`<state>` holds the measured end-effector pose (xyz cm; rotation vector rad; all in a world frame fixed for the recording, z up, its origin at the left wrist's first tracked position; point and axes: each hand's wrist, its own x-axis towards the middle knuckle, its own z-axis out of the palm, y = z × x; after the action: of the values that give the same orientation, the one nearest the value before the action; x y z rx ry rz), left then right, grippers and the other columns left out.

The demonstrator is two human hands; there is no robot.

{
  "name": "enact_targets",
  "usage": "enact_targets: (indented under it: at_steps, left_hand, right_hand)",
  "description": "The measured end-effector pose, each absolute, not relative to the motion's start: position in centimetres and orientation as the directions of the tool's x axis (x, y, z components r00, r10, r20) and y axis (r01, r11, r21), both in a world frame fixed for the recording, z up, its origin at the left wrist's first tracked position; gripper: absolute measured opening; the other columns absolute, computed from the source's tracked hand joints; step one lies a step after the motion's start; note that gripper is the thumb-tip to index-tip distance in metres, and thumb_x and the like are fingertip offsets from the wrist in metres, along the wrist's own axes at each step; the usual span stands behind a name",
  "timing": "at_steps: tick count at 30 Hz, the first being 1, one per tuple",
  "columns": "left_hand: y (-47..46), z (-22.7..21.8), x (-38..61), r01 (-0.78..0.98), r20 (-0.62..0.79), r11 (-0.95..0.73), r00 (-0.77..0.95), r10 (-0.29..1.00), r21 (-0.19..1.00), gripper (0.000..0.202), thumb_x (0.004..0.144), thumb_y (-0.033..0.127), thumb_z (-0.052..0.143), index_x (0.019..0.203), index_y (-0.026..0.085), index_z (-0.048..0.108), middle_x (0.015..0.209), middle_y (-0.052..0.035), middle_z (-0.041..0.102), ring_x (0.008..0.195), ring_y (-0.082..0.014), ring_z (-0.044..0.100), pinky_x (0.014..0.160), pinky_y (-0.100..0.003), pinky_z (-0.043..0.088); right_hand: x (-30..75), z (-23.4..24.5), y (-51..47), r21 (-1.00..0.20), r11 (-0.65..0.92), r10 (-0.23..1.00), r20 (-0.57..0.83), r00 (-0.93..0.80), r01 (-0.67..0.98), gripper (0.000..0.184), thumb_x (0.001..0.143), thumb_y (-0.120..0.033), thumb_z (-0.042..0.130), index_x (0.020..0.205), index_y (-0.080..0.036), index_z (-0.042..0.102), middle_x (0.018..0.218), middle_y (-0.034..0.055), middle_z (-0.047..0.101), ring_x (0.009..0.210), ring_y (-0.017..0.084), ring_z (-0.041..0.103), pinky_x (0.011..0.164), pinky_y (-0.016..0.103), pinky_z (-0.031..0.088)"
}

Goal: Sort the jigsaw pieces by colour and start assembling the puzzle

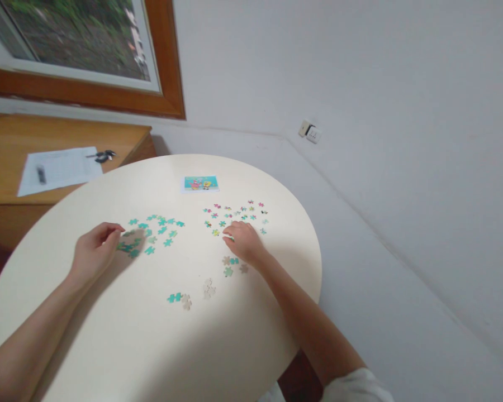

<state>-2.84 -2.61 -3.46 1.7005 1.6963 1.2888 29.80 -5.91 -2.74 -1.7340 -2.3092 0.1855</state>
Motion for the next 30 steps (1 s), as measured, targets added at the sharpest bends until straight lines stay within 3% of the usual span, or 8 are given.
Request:
enact_targets:
  at_steps: [12, 16, 21, 25, 30]
  left_hand:
    - [-2.5, -3.3, -2.7, 0.548, 0.302, -0.152, -0.195, 0.933, 0.823, 0.013, 0.066, 0.03, 0.045, 0.066, 0.024, 0.056, 0.056, 0.0004, 0.057, 0.054, -0.0155, 0.05, 0.052, -0.029, 0.038]
    - [-2.3, -3.3, -2.8, 0.558, 0.299, -0.141, -0.202, 0.933, 0.818, 0.014, 0.066, 0.031, 0.044, 0.066, 0.023, 0.056, 0.054, 0.0007, 0.055, 0.052, -0.0155, 0.048, 0.051, -0.029, 0.038]
    - [-2.1, -3.4, -3.0, 0.578, 0.292, -0.127, -0.201, 0.935, 0.806, 0.017, 0.065, 0.032, 0.044, 0.067, 0.021, 0.057, 0.054, 0.001, 0.055, 0.052, -0.0152, 0.047, 0.051, -0.028, 0.038]
    - [-2.1, -3.4, -3.0, 0.588, 0.289, -0.127, -0.191, 0.938, 0.799, 0.018, 0.065, 0.032, 0.043, 0.068, 0.02, 0.057, 0.055, 0.0011, 0.055, 0.053, -0.0149, 0.048, 0.051, -0.027, 0.038]
    - [-2.2, -3.3, -3.1, 0.592, 0.297, -0.133, -0.187, 0.937, 0.795, 0.02, 0.066, 0.033, 0.043, 0.069, 0.02, 0.057, 0.055, 0.0012, 0.054, 0.053, -0.0149, 0.047, 0.051, -0.026, 0.038]
  right_hand:
    - [25.7, -2.7, 0.0, -0.136, 0.221, 0.974, 0.089, -0.21, 0.966, 0.031, 0.094, -0.022, 0.043, 0.114, -0.02, 0.065, 0.12, 0.0104, 0.062, 0.111, 0.024, 0.053, 0.093, 0.037, 0.036]
    - [25.2, -2.6, 2.1, -0.118, 0.185, 0.98, 0.097, -0.174, 0.976, 0.031, 0.093, -0.022, 0.044, 0.115, -0.019, 0.065, 0.12, 0.0107, 0.062, 0.112, 0.025, 0.051, 0.092, 0.038, 0.035]
    - [24.8, -2.9, 4.0, -0.102, 0.2, 0.979, 0.061, -0.194, 0.975, 0.026, 0.09, -0.02, 0.048, 0.104, -0.019, 0.07, 0.114, 0.0111, 0.066, 0.108, 0.026, 0.054, 0.089, 0.039, 0.034]
    - [25.0, -3.3, 4.2, -0.146, 0.24, 0.971, 0.053, -0.234, 0.96, 0.026, 0.089, -0.016, 0.048, 0.101, -0.023, 0.071, 0.11, 0.0059, 0.069, 0.107, 0.023, 0.056, 0.089, 0.037, 0.033]
    - [26.5, -3.3, 3.5, -0.189, 0.262, 0.964, 0.106, -0.246, 0.946, 0.026, 0.09, -0.019, 0.05, 0.108, -0.022, 0.068, 0.115, 0.0072, 0.067, 0.108, 0.023, 0.055, 0.09, 0.036, 0.032]
